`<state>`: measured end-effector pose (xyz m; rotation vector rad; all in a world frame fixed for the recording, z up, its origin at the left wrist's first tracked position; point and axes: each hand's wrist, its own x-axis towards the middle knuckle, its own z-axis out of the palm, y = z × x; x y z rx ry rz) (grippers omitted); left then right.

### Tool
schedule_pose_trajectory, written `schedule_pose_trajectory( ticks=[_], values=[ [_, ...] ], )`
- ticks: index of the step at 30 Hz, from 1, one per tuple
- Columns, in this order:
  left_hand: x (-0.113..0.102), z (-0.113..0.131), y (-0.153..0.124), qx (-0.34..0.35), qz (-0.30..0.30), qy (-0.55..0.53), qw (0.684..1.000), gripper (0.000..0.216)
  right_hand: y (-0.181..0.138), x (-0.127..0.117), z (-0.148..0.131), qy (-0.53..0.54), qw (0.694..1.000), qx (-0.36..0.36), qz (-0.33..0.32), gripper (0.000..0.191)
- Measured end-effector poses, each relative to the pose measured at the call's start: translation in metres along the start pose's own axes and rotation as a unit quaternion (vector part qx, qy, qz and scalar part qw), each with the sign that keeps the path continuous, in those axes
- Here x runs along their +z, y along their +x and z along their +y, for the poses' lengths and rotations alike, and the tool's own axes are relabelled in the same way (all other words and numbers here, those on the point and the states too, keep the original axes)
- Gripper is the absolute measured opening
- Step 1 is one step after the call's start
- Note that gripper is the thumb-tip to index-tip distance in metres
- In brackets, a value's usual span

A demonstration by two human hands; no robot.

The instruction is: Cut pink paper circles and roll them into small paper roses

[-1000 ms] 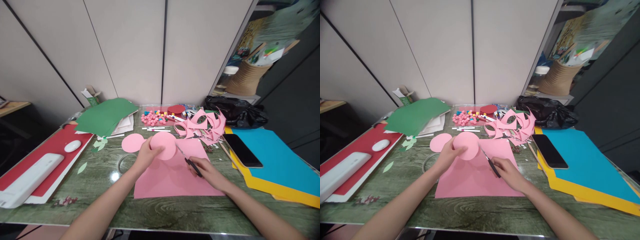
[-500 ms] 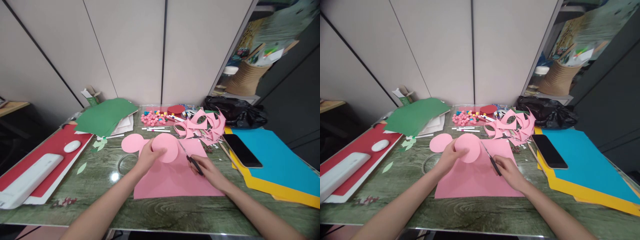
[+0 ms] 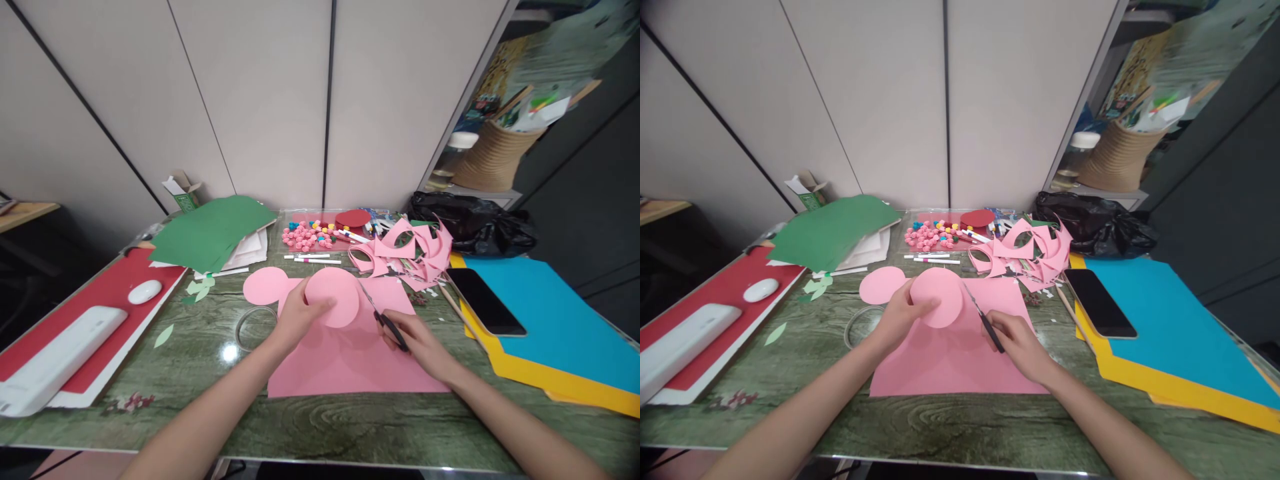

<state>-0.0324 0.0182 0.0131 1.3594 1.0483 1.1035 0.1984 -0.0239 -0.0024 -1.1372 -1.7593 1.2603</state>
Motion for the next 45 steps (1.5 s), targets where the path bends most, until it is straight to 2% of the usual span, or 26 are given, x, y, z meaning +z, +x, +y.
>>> schedule_pose_trajectory(
  ticks=[11, 20, 26, 33, 39, 45],
  values=[
    [0.000, -0.002, 0.001, 0.003, 0.009, -0.002, 1.000, 0.041, -0.001, 0.000, 0.001, 0.010, 1.000, -0.003, 0.000, 0.034],
    [-0.001, -0.002, 0.002, 0.010, 0.018, 0.012, 1.000, 0.040, -0.003, -0.001, 0.002, 0.026, 0.999, -0.026, 0.015, 0.042],
    [-0.004, 0.001, 0.003, 0.010, 0.015, 0.036, 0.999, 0.038, -0.001, -0.001, -0.002, 0.043, 0.998, 0.030, -0.030, 0.038],
    [-0.004, 0.005, 0.002, 0.012, -0.020, 0.057, 0.998, 0.037, -0.002, 0.000, -0.002, 0.069, 0.995, 0.061, -0.044, 0.038],
    [-0.004, 0.005, 0.001, 0.015, -0.019, 0.065, 0.998, 0.036, -0.003, 0.000, 0.000, 0.078, 0.993, 0.066, -0.053, 0.037],
    [-0.002, 0.009, 0.000, 0.004, -0.057, 0.064, 0.996, 0.047, -0.002, 0.000, -0.001, 0.084, 0.993, 0.067, -0.052, 0.034]
  ],
)
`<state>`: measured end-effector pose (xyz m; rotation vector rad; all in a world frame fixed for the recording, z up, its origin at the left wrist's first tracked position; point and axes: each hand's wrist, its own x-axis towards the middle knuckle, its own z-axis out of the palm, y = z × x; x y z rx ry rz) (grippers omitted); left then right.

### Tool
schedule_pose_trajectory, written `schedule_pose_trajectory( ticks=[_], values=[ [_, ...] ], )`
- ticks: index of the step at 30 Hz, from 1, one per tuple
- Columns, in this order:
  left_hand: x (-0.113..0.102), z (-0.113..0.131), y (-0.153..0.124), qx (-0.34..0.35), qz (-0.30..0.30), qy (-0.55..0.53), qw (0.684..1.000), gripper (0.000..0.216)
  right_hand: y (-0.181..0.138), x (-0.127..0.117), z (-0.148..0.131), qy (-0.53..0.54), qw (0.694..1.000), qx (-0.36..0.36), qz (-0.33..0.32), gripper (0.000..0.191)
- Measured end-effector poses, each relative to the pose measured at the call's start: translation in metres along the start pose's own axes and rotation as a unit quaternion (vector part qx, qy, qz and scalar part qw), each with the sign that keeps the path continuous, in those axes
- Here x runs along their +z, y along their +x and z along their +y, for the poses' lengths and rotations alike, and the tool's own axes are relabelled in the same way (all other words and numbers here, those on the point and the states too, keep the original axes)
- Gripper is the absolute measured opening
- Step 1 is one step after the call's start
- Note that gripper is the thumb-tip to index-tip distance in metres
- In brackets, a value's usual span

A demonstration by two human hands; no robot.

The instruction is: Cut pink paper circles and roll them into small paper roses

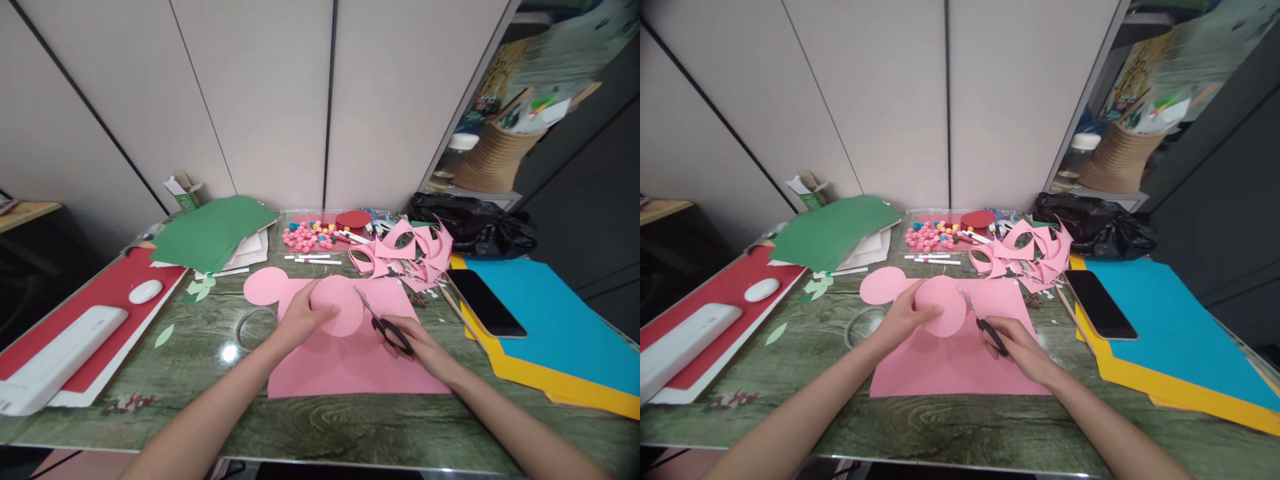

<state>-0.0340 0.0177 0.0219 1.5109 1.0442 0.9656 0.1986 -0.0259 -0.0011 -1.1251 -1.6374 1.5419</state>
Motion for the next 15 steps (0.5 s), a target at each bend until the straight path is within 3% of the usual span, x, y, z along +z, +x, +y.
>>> schedule_pose_trajectory(
  ticks=[15],
  values=[
    [-0.0018, 0.0034, 0.0000, -0.001, 0.012, 0.019, 1.000, 0.040, 0.0009, 0.0014, -0.0012, -0.017, 1.000, -0.006, 0.014, 0.034]
  ],
)
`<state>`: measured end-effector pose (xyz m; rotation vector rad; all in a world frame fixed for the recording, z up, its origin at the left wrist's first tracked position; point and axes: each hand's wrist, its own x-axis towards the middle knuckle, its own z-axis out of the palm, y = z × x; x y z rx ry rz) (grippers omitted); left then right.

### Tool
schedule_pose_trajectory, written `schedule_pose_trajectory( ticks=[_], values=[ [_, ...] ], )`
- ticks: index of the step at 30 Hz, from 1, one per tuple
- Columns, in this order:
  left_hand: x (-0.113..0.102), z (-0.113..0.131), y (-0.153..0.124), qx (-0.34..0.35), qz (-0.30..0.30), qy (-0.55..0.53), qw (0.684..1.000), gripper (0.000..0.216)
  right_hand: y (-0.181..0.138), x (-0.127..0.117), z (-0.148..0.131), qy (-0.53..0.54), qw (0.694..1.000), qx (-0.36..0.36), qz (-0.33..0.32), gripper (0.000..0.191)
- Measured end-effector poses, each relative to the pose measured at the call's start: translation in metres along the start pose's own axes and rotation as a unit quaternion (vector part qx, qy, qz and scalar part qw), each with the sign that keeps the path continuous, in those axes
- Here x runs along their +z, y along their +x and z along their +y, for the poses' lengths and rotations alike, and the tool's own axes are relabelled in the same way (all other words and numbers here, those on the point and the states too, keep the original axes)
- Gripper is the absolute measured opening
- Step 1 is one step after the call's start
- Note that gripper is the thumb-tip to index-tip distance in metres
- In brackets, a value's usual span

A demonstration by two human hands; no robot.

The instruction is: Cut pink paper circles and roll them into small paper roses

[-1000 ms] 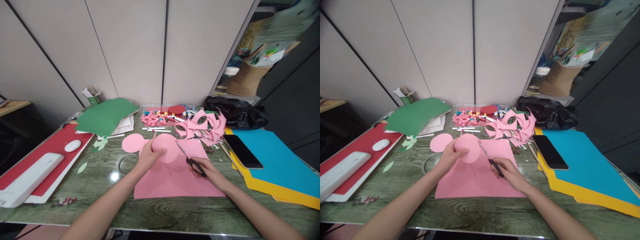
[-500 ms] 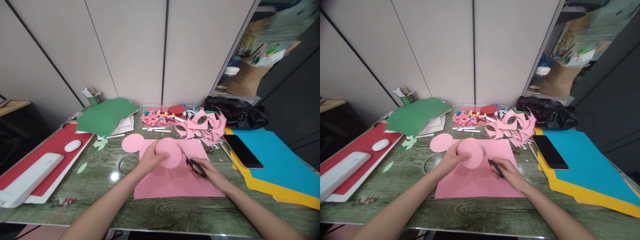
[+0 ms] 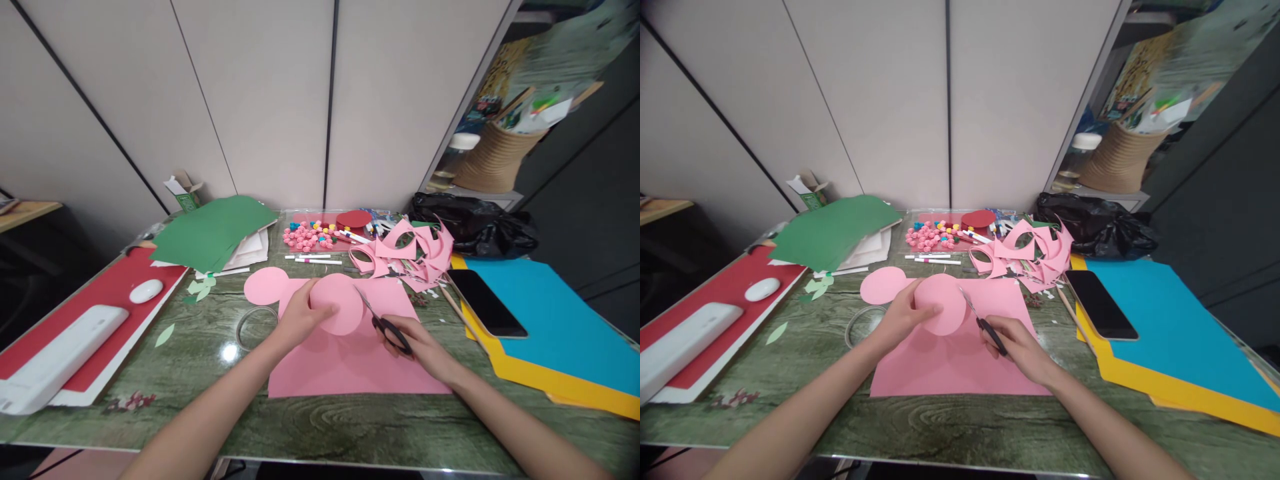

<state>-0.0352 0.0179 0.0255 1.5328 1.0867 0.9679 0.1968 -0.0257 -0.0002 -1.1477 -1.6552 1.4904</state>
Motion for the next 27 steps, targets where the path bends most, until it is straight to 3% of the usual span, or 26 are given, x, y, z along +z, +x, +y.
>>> schedule_pose_trajectory(
  ticks=[27],
  values=[
    [-0.0026, -0.0063, 0.0018, 0.012, 0.035, -0.023, 0.999, 0.031, 0.0002, -0.0031, -0.0024, -0.036, 0.999, -0.003, 0.003, 0.033]
  ],
)
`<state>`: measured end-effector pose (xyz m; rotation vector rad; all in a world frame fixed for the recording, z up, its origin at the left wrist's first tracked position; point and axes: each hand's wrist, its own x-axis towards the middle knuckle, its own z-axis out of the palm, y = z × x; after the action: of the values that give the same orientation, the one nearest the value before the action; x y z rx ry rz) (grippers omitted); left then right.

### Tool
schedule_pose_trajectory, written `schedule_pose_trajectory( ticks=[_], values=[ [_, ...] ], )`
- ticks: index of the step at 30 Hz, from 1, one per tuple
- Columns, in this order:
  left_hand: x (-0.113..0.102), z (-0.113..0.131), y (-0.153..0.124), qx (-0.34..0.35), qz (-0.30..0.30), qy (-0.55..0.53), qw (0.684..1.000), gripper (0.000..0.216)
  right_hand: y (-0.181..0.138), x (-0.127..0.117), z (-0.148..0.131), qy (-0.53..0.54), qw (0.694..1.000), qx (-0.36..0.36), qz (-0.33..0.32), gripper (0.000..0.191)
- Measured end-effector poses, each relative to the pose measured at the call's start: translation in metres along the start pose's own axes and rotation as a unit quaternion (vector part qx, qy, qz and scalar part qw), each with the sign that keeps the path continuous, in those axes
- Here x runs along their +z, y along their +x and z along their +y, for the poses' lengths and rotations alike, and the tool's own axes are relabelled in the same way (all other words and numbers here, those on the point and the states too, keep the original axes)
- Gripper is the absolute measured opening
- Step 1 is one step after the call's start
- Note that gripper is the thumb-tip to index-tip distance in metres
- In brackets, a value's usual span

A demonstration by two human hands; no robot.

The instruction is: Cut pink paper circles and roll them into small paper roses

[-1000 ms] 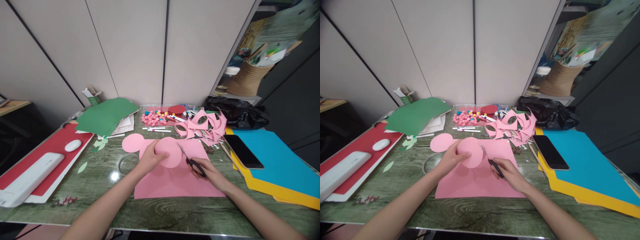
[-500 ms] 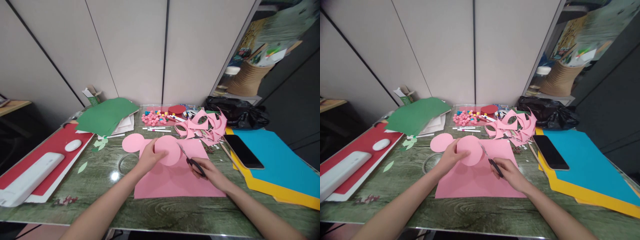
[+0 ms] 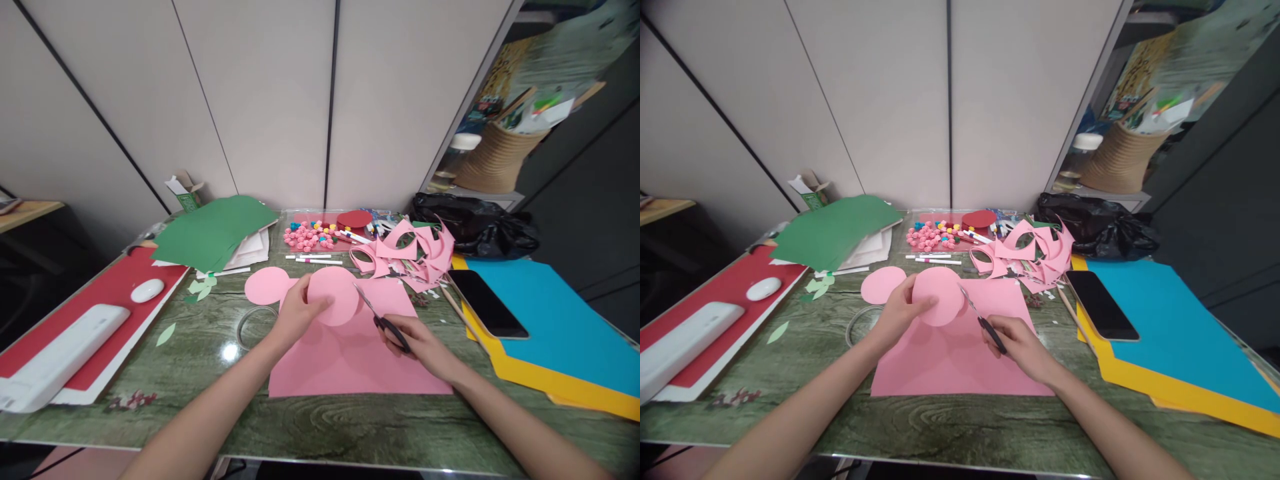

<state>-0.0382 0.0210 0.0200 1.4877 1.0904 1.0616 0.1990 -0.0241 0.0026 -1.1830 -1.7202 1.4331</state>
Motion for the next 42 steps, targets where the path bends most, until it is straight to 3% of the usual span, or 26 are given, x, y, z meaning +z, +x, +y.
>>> schedule_pose_trajectory(
  ticks=[18, 42],
  values=[
    [0.0065, -0.0025, -0.0032, 0.002, -0.031, 0.010, 0.999, 0.035, -0.0004, 0.0054, 0.0057, 0.025, 1.000, -0.007, 0.008, 0.031],
    [0.0044, -0.0043, -0.0010, 0.015, 0.010, 0.013, 1.000, 0.028, 0.0019, 0.0065, 0.0073, 0.007, 1.000, -0.016, 0.016, 0.026]
  ],
)
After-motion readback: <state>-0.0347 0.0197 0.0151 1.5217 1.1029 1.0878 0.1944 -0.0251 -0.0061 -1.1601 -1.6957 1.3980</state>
